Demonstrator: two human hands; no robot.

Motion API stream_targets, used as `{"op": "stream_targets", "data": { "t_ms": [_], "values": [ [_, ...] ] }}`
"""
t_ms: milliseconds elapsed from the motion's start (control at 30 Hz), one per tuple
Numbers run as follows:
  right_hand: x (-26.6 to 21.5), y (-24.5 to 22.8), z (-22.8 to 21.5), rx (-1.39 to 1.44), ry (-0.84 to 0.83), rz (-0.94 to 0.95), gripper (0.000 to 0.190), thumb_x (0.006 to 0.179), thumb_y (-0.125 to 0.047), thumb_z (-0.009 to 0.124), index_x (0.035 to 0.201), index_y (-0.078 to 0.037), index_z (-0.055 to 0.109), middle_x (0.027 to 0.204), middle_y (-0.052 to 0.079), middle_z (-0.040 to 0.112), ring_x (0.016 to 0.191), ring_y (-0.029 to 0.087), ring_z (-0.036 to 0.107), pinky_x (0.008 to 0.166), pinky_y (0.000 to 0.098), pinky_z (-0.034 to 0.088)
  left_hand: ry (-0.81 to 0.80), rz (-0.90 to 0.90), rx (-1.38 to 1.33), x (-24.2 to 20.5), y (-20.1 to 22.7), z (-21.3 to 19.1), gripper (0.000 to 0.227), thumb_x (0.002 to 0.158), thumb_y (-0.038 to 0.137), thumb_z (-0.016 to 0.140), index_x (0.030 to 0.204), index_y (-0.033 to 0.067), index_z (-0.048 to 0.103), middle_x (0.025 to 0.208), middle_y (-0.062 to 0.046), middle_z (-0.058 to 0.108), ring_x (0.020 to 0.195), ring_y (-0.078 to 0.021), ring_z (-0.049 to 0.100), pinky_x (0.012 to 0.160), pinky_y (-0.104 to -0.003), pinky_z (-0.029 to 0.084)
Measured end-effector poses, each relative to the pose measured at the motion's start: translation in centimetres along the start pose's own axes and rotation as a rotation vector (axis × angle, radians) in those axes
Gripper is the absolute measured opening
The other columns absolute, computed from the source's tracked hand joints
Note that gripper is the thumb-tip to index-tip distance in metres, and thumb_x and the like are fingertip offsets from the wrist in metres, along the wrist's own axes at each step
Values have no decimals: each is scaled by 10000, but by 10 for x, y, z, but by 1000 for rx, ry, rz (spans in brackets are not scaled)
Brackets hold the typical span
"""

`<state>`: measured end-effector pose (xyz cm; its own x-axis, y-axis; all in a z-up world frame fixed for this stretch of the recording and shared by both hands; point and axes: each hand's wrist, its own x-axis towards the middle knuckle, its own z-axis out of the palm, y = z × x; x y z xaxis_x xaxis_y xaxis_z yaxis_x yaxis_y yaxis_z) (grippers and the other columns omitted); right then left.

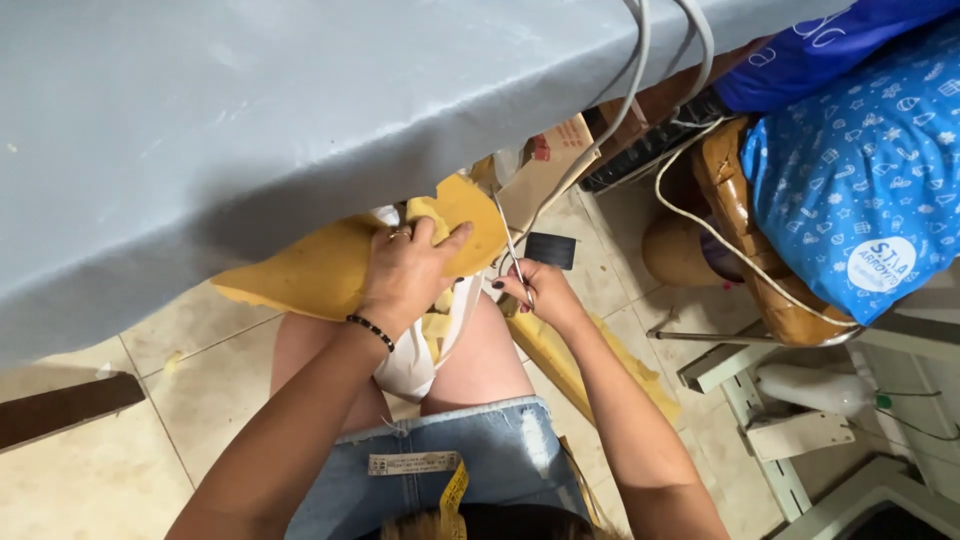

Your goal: Trimming yellow foam and white fabric using scissors at a workbench in a sewing factory.

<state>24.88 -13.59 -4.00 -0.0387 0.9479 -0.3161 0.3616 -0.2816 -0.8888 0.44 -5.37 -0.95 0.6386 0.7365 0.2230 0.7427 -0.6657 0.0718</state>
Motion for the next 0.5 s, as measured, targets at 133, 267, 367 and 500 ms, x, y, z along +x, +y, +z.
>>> {"op": "stream_targets", "data": {
  "t_ms": [133,267,367,500],
  "values": [
    [0,12,-15,-9,-52,0,241,947,-286,737,855,-75,670,512,74,637,478,170,671,518,275,536,-104,-45,-3,0,1,-4,773,706,489,837,1422,452,549,1054,-38,529,826,-265,654,738,-463,473],
    [-17,-17,-29,-193,-188,48,386,971,-497,588,992,-112,607,728,168,727,760,345,748,741,468,569,-23,-66,76,2,-2,-19,790,667,477,862,1400,444,569,985,-24,511,728,-241,665,694,-439,471],
    [-16,-16,-22,-258,-223,6,453,936,-549,623,1028,-107,584,820,236,683,837,453,693,788,526,538,111,-83,123,8,-4,-27,832,592,438,897,1375,379,620,926,-30,506,692,-238,640,715,-447,478],
    [7,-12,-7,-276,-202,-18,465,930,-593,615,1015,-137,596,785,172,670,805,398,698,760,480,537,193,-46,116,13,3,-23,825,517,451,907,1304,363,675,870,-26,514,652,-238,634,637,-417,493]
  ]
}}
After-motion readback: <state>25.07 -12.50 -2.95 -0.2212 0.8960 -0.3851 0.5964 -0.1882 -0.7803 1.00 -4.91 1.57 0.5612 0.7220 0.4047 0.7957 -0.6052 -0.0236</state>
